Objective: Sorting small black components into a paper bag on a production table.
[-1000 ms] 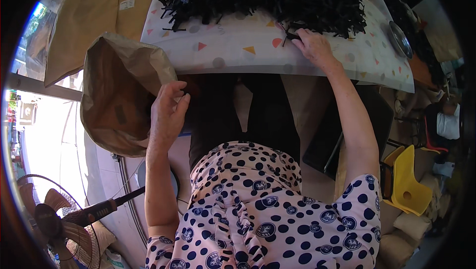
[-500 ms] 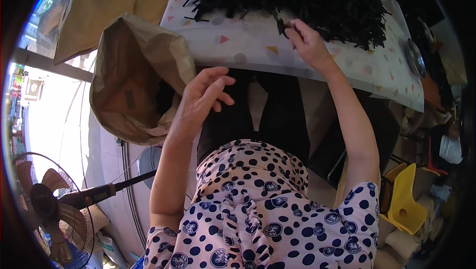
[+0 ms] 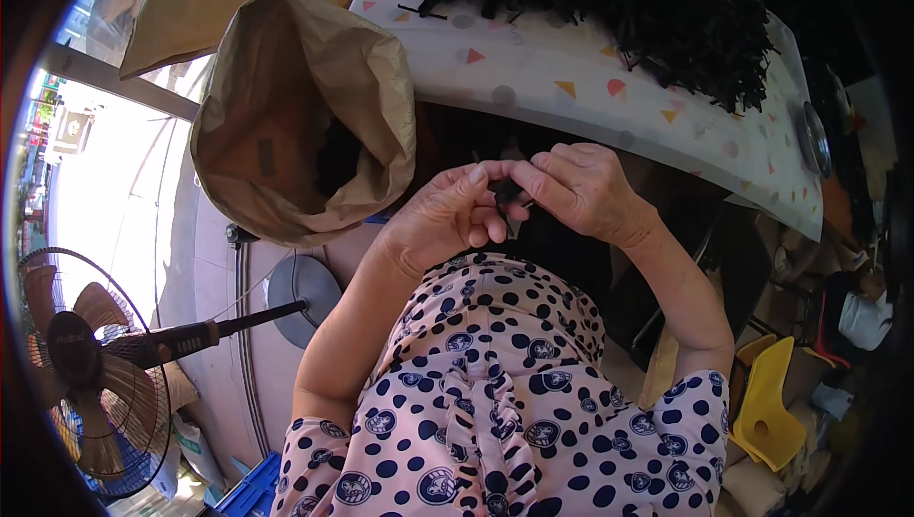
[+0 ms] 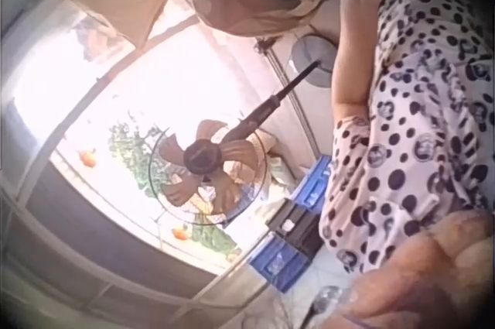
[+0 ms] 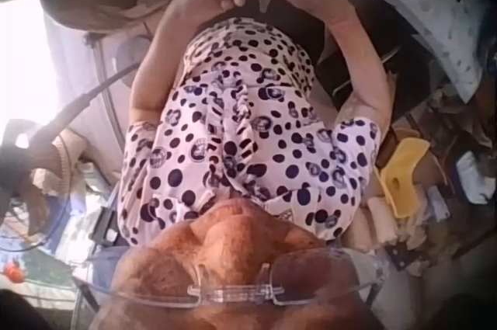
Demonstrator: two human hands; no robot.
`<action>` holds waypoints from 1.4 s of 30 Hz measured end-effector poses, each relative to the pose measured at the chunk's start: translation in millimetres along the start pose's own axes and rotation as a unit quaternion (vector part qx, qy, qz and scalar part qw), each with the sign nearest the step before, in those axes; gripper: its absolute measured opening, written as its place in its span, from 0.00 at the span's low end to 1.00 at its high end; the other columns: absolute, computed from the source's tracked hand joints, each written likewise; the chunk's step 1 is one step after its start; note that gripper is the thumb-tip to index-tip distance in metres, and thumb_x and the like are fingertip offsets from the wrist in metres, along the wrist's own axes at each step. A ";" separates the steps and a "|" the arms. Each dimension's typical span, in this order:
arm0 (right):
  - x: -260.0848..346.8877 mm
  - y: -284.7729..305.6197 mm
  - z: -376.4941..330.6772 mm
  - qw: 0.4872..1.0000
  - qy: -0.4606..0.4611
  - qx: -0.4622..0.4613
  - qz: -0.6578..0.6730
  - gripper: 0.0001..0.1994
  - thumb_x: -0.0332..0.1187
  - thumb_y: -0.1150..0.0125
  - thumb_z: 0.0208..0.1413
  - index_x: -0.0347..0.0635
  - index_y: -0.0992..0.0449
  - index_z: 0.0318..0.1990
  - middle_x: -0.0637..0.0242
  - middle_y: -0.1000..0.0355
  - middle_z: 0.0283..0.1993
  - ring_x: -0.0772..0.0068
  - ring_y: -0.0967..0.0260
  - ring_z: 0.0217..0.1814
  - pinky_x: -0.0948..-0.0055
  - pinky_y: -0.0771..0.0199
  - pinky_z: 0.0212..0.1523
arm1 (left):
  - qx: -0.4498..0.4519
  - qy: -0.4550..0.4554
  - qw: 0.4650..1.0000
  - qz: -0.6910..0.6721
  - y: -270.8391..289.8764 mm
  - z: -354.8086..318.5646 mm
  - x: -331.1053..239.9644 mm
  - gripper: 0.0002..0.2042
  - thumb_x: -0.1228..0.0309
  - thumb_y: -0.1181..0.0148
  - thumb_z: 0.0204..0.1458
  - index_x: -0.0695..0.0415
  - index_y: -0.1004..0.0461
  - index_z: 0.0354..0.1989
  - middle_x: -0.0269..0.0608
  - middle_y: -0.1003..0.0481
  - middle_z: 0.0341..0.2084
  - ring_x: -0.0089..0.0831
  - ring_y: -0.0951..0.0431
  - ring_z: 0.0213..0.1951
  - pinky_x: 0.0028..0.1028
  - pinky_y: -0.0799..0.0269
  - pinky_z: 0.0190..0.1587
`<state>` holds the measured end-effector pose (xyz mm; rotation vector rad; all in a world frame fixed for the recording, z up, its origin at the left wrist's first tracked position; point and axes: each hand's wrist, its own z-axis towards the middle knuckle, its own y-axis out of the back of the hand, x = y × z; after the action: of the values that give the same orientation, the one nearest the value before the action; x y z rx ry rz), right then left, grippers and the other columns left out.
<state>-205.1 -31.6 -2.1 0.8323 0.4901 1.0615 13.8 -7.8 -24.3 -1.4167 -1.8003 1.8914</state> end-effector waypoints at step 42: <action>70.3 -41.9 9.3 0.697 -0.464 -0.143 0.527 0.16 0.34 0.57 0.66 0.40 0.39 0.58 0.76 0.38 0.29 0.90 0.45 0.24 0.89 0.43 0.22 | -0.250 -0.310 0.714 0.576 -35.8 -2.0 20.5 0.16 0.83 0.46 0.50 0.57 0.27 0.49 0.38 0.25 0.33 0.23 0.26 0.29 0.21 0.28 0.32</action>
<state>-145.0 18.7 -27.4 1.2539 -1.1579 1.4779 -12.3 16.8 -3.8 -2.8788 -1.9223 2.8039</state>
